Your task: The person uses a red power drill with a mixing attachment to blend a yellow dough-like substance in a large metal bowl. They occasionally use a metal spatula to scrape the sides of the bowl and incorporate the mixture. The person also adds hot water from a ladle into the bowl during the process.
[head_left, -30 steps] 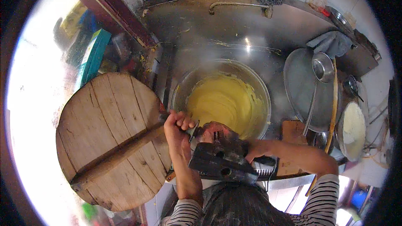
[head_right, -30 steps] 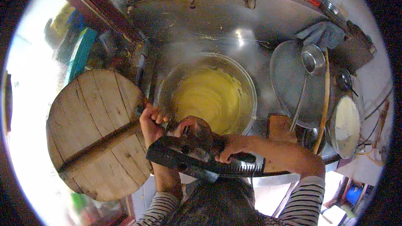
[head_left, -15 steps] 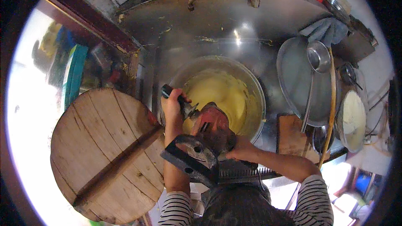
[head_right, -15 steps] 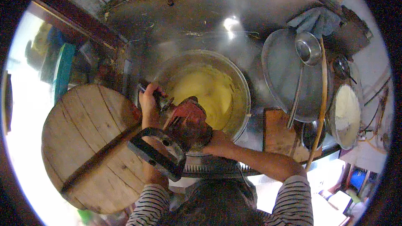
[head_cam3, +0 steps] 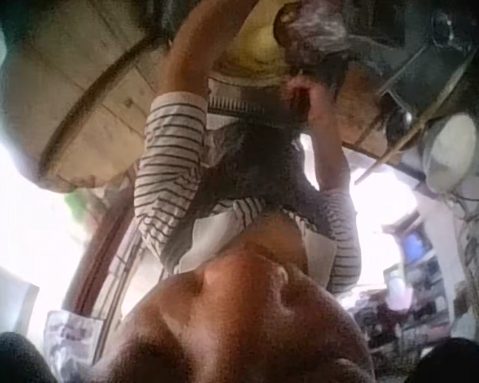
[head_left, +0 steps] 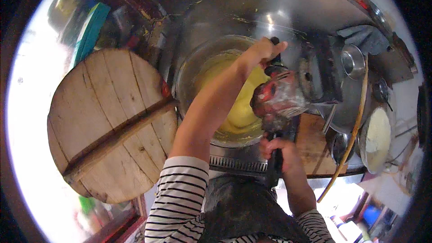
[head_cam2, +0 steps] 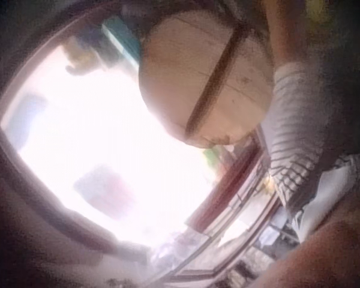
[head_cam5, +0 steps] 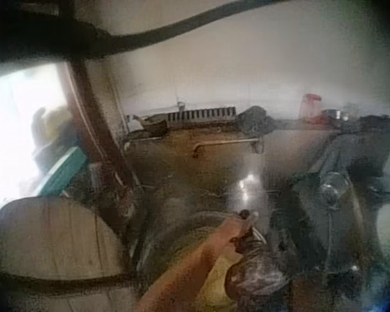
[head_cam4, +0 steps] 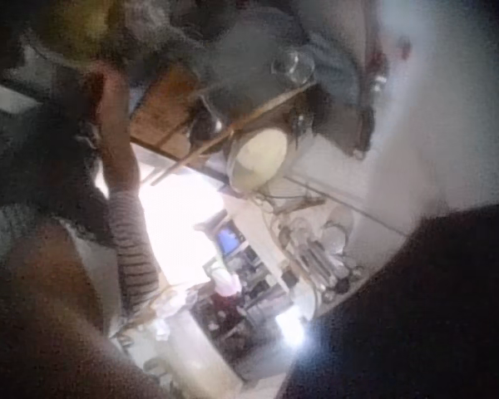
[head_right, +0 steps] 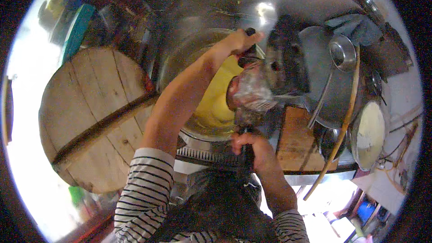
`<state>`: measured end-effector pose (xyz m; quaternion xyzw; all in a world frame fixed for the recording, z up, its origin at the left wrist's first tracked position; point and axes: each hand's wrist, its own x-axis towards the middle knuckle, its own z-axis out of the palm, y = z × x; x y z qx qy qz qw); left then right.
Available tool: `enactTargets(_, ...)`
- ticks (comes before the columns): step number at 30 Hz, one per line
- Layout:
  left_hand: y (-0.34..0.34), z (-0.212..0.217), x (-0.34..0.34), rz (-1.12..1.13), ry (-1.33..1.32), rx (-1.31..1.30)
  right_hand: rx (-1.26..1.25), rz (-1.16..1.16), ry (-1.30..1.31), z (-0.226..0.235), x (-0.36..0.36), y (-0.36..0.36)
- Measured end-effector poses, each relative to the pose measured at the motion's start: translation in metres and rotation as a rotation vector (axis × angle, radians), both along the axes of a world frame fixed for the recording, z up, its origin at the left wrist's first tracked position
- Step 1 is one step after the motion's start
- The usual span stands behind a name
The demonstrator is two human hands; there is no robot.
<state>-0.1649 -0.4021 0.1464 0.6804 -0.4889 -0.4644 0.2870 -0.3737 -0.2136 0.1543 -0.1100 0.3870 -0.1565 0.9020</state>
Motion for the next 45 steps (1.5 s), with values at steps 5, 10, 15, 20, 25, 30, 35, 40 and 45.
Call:
enactTargets(5, 0.047, -0.059, 0.077, -0.063, -0.440, -0.463, 0.159, -0.054, -0.243, -0.028, 0.012, -0.007)
enactTargets(10, 0.270, -0.075, 0.132, 0.103, -0.693, -0.029, 0.263, -0.080, -0.390, -0.057, 0.032, -0.022)
enactTargets(15, 0.481, -0.146, 0.077, -0.012, -0.991, 0.484, 0.204, -0.092, -0.370, -0.072, 0.047, -0.034)
enactTargets(20, 0.542, -0.181, 0.053, 0.257, -0.968, 0.257, 0.059, -0.054, -0.311, -0.063, 0.061, -0.034)
enactTargets(25, 0.510, -0.125, 0.082, 0.436, -0.503, 0.194, -0.015, -0.069, -0.245, -0.057, 0.065, -0.042)
enactTargets(30, 0.331, -0.027, 0.138, 0.358, -0.813, -0.004, -0.036, -0.099, -0.248, -0.055, 0.054, -0.054)
enactTargets(35, 0.163, -0.040, 0.236, 0.570, -1.005, 0.008, -0.033, -0.074, -0.258, -0.065, 0.034, -0.066)
enactTargets(40, 0.069, -0.002, 0.306, 0.278, -1.738, -0.240, 0.029, 0.019, -0.301, -0.069, 0.004, -0.078)
enactTargets(45, 0.010, 0.060, 0.301, 0.029, -1.777, -0.363, 0.257, -0.051, -0.322, -0.064, -0.023, -0.067)
